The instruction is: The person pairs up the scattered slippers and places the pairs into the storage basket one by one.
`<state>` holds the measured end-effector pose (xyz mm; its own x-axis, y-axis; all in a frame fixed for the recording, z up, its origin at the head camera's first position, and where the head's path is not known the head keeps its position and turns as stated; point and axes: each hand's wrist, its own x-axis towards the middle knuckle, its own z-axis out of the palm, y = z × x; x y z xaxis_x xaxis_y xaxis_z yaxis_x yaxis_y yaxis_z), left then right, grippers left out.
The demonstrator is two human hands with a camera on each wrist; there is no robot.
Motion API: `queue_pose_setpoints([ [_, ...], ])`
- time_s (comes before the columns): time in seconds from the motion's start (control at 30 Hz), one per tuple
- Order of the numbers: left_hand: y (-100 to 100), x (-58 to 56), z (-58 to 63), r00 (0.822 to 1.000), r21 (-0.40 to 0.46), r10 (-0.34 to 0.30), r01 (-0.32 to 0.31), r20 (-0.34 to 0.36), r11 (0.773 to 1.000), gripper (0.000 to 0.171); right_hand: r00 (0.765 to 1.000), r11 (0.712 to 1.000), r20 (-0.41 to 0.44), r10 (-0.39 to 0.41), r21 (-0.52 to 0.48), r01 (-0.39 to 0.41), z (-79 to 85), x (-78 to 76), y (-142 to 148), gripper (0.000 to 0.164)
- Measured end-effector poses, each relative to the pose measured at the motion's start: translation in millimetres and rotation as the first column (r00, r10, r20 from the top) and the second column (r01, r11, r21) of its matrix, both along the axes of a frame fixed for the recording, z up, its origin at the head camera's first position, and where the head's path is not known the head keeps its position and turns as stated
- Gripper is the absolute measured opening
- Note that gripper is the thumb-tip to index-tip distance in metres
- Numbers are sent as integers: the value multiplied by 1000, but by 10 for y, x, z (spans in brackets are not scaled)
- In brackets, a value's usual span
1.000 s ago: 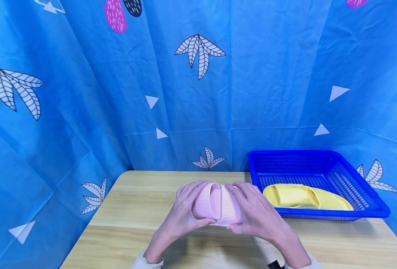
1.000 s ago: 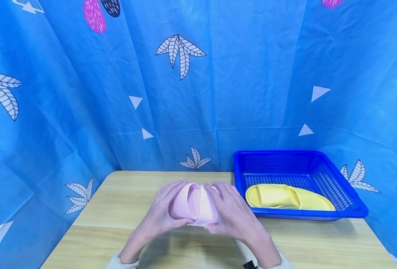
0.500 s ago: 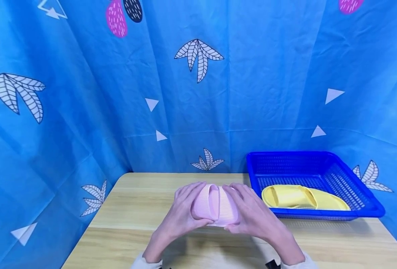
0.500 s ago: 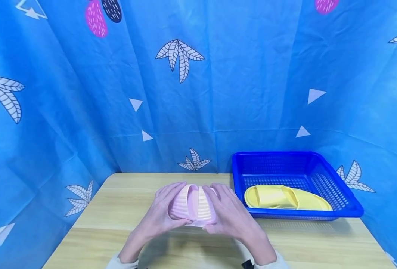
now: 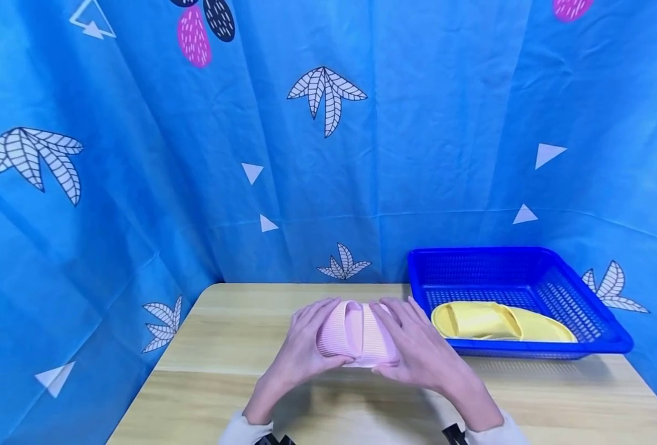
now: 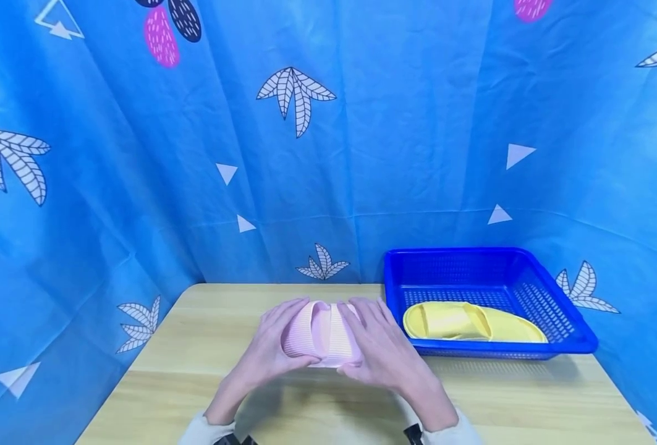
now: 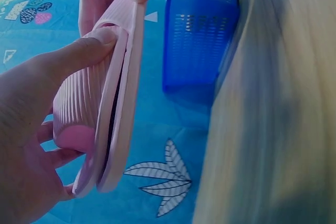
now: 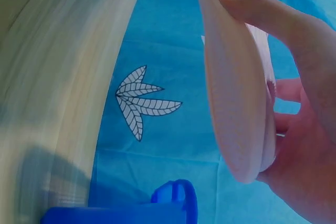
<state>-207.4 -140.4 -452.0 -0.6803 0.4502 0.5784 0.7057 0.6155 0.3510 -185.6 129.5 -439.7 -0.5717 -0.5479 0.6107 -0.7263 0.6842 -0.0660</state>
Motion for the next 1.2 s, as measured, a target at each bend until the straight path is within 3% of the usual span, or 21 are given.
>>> queue_pose_setpoints([
  [0.13,23,-48,-45,1000,8,-3,3,17,1000,106,999,1000,31,-20,-9,21,21,12,59,102],
  [0.37,4,-83,-97,998,8,45,-45,38,999,108,999,995,39,-21,-101,25,63,53,232,68],
  [0.53,-1,-106,-100,997,13,65,-66,48,998,108,999,987,12,-47,-154,49,25,97,381,56],
  [0.87,-7,-152,-91,998,42,69,-69,16,997,107,988,971,55,-144,-186,152,-35,171,692,52],
  [1.2,-42,-200,-72,996,57,84,-86,36,995,107,982,959,6,-191,-210,188,-176,178,993,43],
])
